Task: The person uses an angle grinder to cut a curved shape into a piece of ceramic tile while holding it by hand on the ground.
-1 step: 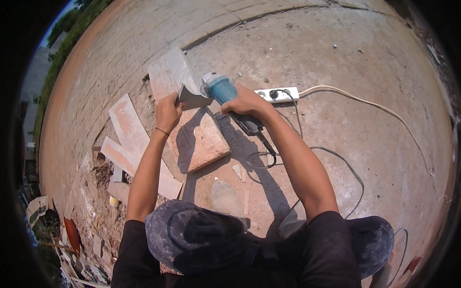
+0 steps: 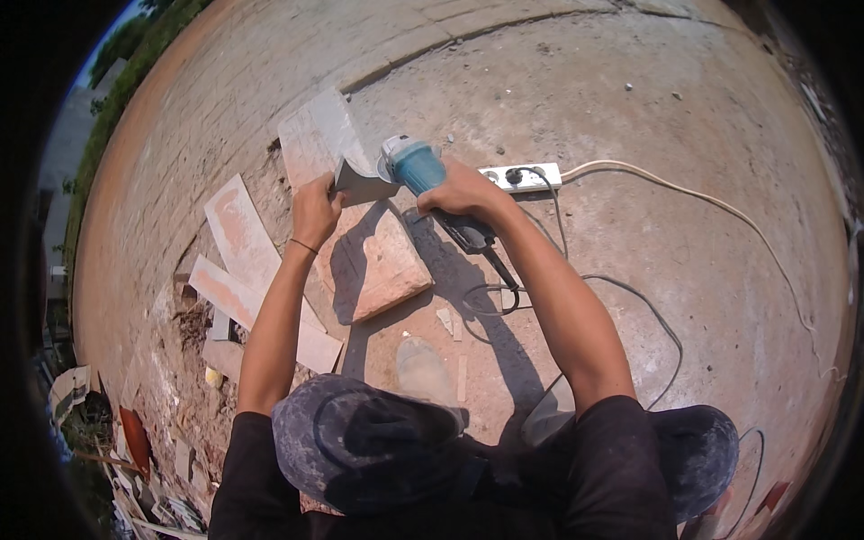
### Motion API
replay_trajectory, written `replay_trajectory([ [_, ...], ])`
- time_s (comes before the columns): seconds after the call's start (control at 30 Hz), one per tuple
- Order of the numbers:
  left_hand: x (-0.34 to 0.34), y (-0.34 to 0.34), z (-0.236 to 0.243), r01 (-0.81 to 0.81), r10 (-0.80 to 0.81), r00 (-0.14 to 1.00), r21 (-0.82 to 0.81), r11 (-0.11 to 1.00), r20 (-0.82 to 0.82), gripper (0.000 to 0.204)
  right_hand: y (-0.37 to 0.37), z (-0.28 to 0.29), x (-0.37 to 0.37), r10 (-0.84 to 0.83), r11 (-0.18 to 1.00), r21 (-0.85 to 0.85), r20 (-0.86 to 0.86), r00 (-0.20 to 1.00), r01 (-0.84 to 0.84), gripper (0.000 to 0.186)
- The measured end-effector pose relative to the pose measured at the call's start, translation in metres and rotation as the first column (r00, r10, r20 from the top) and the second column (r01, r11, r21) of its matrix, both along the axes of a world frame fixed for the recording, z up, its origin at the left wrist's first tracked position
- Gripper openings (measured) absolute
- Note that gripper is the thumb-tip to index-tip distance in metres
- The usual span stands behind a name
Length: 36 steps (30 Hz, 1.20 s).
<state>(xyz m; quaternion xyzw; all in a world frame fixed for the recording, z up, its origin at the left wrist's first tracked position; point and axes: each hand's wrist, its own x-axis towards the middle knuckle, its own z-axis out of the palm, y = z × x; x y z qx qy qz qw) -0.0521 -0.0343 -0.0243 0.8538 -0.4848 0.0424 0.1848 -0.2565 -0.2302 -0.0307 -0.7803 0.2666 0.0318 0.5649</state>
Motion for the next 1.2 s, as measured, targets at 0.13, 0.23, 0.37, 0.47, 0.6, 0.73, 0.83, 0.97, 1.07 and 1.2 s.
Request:
replay_trajectory([
  [0.13, 0.004, 0.000, -0.006, 0.027, -0.027, 1.000, -0.038, 0.999, 0.014, 0.015, -0.005, -0.008, -0.003, -0.051, 0.996, -0.077, -0.008, 0.999, 0.050, 0.080],
  [0.23, 0.002, -0.001, -0.005, 0.017, -0.018, 1.000, -0.024, 1.000, -0.006, 0.014, -0.005, -0.006, -0.004, -0.062, 0.996, -0.066, -0.005, 0.998, 0.062, 0.077],
  [0.37, -0.002, -0.003, -0.001, -0.003, 0.003, 1.000, -0.009, 1.000, -0.002, 0.014, -0.001, 0.000, -0.001, -0.013, 1.000, 0.002, 0.044, 0.999, 0.013, 0.080],
  [0.47, -0.002, -0.002, 0.001, -0.006, 0.006, 1.000, -0.023, 1.000, -0.014, 0.015, 0.001, 0.004, 0.001, -0.001, 1.000, -0.016, 0.020, 1.000, 0.002, 0.081],
  [0.6, 0.001, -0.003, -0.005, 0.010, -0.011, 1.000, -0.028, 1.000, -0.015, 0.016, -0.010, -0.013, -0.003, -0.033, 0.996, -0.082, -0.029, 0.999, 0.031, 0.080],
  [0.73, 0.002, -0.004, -0.005, 0.007, -0.007, 1.000, -0.008, 1.000, -0.002, 0.016, -0.008, -0.005, -0.003, -0.039, 0.998, -0.049, -0.001, 0.999, 0.039, 0.081],
  [0.83, 0.005, -0.004, -0.007, 0.019, -0.019, 1.000, -0.015, 1.000, 0.002, 0.015, -0.006, -0.003, 0.000, -0.022, 1.000, -0.017, 0.005, 1.000, 0.022, 0.082],
  [0.97, 0.004, -0.005, -0.005, 0.003, -0.003, 1.000, 0.014, 1.000, 0.000, 0.015, -0.008, -0.007, -0.002, -0.019, 0.998, -0.052, -0.007, 1.000, 0.018, 0.085],
  [1.07, 0.003, -0.006, -0.002, 0.020, -0.020, 1.000, 0.006, 1.000, 0.002, 0.015, -0.012, -0.004, -0.005, -0.021, 0.995, -0.094, -0.051, 0.998, 0.016, 0.087],
  [1.2, 0.000, -0.012, 0.003, 0.058, -0.058, 0.998, -0.006, 0.998, 0.032, 0.016, -0.012, 0.003, -0.007, -0.072, 0.968, -0.244, -0.077, 0.994, 0.051, 0.085],
])
